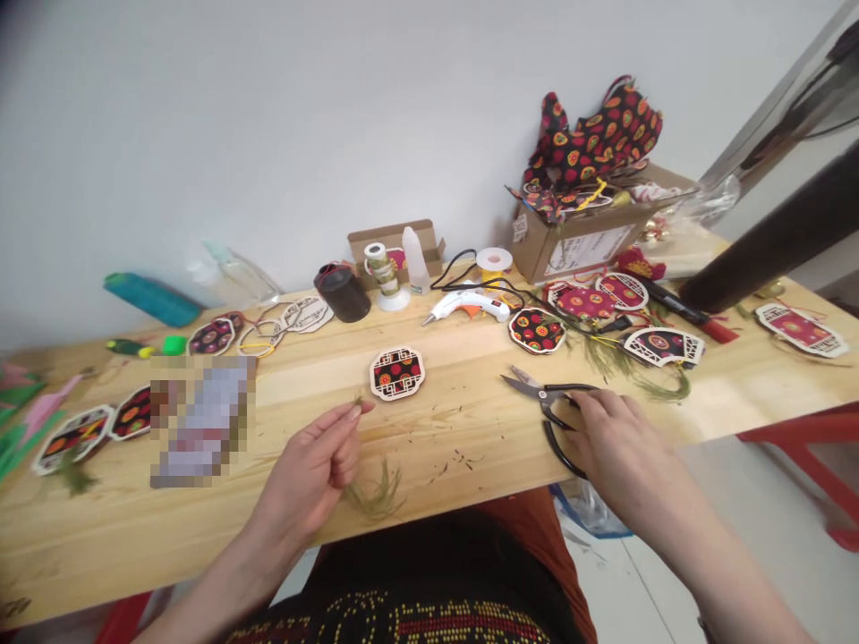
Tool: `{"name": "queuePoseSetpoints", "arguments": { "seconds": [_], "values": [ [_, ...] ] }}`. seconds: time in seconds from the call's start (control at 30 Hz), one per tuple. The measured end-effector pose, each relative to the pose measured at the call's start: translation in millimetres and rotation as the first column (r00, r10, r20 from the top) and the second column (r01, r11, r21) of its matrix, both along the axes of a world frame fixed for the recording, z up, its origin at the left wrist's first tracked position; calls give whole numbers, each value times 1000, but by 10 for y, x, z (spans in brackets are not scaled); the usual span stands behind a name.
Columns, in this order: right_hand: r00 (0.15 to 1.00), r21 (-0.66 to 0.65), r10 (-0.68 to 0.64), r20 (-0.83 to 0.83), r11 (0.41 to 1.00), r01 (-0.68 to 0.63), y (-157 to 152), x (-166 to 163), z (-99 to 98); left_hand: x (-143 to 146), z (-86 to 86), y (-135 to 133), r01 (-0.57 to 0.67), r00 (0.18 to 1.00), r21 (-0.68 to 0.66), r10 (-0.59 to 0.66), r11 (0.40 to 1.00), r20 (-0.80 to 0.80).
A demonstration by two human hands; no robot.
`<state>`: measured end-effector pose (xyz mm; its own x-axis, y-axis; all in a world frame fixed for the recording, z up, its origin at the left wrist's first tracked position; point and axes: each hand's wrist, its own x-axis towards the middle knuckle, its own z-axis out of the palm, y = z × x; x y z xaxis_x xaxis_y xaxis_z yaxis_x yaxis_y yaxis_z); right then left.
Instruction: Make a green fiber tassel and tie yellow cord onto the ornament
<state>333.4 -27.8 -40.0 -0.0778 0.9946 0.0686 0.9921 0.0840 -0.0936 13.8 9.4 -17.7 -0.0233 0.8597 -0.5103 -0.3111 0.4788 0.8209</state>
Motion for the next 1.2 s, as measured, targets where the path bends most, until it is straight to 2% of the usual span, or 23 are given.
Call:
{"name": "queuePoseSetpoints", "arguments": {
  "seconds": [0.27,0.4,0.5,0.57,0.6,0.67,0.73,0.93,1.0,1.07,1.2],
  "values": [
    [1000,31,3,-24,1000,-2,24,63,-121,-50,7,-50,-23,999,-19,23,1000,-34],
    [999,-6,-23,-37,1000,23,46,35,0,-63,13,-66,-22,999,-20,22,1000,-30],
    [973,-39,-52,-227,998,44,43,-172,214,-60,16,-86,-10,1000,-18,10,1000,-20],
    [867,-141,-17,-499,988,-62,43,-390,356,-59,24,-96,-8,1000,-11,8,1000,-18],
    [772,-226,-13,-635,959,-170,47,-506,414,-61,30,-99,-9,1000,-8,9,1000,-19],
    [567,-337,-64,-821,856,-392,70,-723,493,-74,46,-105,-10,1000,-4,10,1000,-15],
    [454,-364,-102,-885,760,-538,116,-891,526,-99,64,-118,-10,1000,0,10,1000,-7],
    [455,-422,-98,-885,581,-696,349,-1155,474,-172,88,-192,-23,1000,18,22,1000,11],
    [444,-417,-86,-892,537,-733,420,-1211,437,-171,84,-211,-14,1000,15,14,1000,14],
    [438,-401,-60,-897,526,-750,471,-1259,411,-160,77,-221,4,1000,2,-4,1000,19],
    [461,-387,-18,-887,573,-722,521,-1320,425,-143,60,-224,23,1000,-15,-23,1000,17]
  ]
}}
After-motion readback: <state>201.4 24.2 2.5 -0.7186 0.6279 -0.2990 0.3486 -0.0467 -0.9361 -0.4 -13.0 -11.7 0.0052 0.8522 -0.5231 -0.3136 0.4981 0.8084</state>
